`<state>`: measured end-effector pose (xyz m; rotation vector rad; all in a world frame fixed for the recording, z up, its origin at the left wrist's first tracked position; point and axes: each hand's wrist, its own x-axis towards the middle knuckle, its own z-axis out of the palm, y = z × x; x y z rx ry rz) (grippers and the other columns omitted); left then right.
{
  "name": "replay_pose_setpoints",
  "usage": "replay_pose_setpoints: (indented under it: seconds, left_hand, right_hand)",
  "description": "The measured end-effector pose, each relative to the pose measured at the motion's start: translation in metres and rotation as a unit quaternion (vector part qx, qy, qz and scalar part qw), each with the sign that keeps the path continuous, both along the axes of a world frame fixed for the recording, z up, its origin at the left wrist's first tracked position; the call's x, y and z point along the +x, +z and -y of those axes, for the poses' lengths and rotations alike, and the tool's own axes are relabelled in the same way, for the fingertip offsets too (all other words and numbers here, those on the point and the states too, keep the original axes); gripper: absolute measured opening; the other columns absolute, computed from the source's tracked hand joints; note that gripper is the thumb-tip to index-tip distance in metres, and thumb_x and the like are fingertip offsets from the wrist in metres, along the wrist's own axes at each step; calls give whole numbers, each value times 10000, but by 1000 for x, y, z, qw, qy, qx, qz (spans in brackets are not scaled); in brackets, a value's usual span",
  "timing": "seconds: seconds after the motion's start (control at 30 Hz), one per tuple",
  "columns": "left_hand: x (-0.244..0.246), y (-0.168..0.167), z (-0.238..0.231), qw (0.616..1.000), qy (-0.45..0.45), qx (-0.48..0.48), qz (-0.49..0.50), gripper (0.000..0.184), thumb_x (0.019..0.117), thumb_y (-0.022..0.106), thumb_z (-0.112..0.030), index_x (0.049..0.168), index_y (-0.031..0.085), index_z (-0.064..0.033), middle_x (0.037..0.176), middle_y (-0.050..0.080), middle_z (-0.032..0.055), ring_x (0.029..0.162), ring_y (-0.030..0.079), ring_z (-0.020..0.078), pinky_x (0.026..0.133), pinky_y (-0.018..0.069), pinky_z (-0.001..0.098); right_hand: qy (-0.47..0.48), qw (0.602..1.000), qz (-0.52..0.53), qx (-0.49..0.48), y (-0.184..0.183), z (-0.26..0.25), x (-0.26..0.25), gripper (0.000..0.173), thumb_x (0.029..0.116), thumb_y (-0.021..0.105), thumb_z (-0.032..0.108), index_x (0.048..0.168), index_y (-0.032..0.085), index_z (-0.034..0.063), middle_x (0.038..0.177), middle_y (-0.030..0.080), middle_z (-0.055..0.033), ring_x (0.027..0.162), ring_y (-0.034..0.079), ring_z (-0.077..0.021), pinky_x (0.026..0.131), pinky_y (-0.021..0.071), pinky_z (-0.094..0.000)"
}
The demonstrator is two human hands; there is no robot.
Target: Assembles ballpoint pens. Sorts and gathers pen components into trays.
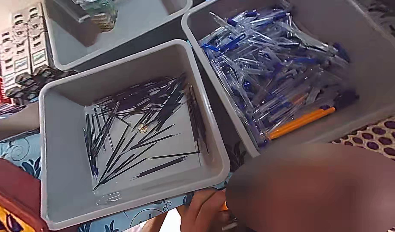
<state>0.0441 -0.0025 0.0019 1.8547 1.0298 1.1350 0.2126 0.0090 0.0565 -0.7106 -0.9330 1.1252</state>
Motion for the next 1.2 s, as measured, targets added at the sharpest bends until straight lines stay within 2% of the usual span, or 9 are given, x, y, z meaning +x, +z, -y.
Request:
replay_pose_setpoints:
  seconds: [0.17, 0.3, 0.5, 0.63, 0.73, 0.83, 0.93, 1.03, 1.2]
  left_hand:
    - [-1, 6, 0, 982, -8, -116, 150, 217, 1092, 451, -301, 1177, 603, -173, 1007, 698, -98, 892, 655, -65, 787, 526, 101]
    - [-12, 18, 2, 908, 2, -146, 393, 165, 1068, 515, -224, 1210, 588, -184, 1125, 778, 38, 1038, 758, 179, 920, 615, 324]
    - [-19, 25, 7, 871, 10, -134, 472, 194, 1028, 584, -127, 1218, 625, -122, 1166, 767, 64, 1103, 735, 170, 958, 589, 297]
    - [-32, 15, 9, 915, -77, -194, 346, 169, 1027, 598, -114, 1182, 656, -145, 1160, 773, 30, 1127, 722, 142, 1034, 550, 336]
    - [-31, 16, 15, 971, -126, -174, 102, 242, 1052, 580, -237, 1249, 592, -97, 1228, 692, -50, 1163, 612, -53, 1008, 498, 174]
    - [-16, 18, 22, 974, -92, -188, 81, 249, 1044, 578, -220, 1195, 537, -27, 1090, 661, -22, 1033, 586, -122, 921, 478, 95]
    - [-9, 13, 20, 991, -56, -101, 61, 237, 1060, 531, -195, 985, 609, 15, 893, 631, 76, 897, 596, 28, 861, 460, 137]
    - [-7, 8, 15, 998, -48, -31, -10, 318, 1089, 465, -262, 976, 651, -30, 813, 606, 74, 820, 556, 127, 825, 427, 200]
    - [-5, 8, 15, 998, -46, -28, -36, 298, 1096, 421, -237, 1049, 641, -42, 807, 522, 81, 782, 537, 128, 756, 446, 166]
  right_hand:
    - [8, 999, 26, 46, -4, 2, 21, 121, 1037, 595, 151, 1157, 604, 151, 973, 764, 4, 903, 756, -100, 797, 628, -229]
    - [-1, 993, 119, 5, -10, 11, 28, 179, 1088, 501, 289, 1131, 635, 180, 799, 617, 99, 671, 585, 57, 601, 481, -91]
    - [34, 958, 283, 16, -19, 8, 21, 253, 1070, 544, 290, 1120, 638, 61, 939, 649, 1, 841, 598, 73, 736, 472, -47]
    - [66, 957, 283, 15, -19, 7, 21, 223, 1054, 576, 240, 1047, 654, 31, 929, 664, -23, 875, 616, 63, 754, 482, -47]
    - [127, 936, 324, 59, -22, 9, 14, 162, 1024, 618, 154, 996, 680, 7, 891, 657, -92, 843, 631, -44, 741, 489, -98]
    - [138, 917, 365, 85, -26, 13, 1, 130, 1013, 627, 148, 989, 673, 29, 863, 626, -104, 775, 611, -77, 648, 458, -117]
    - [112, 933, 337, 54, -21, 11, 3, 254, 1069, 537, 252, 1029, 662, 35, 869, 597, -74, 794, 591, -23, 712, 465, -79]
    - [114, 971, 209, 4, -11, 7, 12, 488, 1126, 311, 391, 1087, 670, 62, 846, 546, 26, 741, 499, 71, 673, 394, -58]
    - [78, 984, 119, 105, -12, -3, 16, 475, 1131, 293, 353, 970, 636, 67, 904, 645, -4, 852, 624, -35, 718, 490, -152]
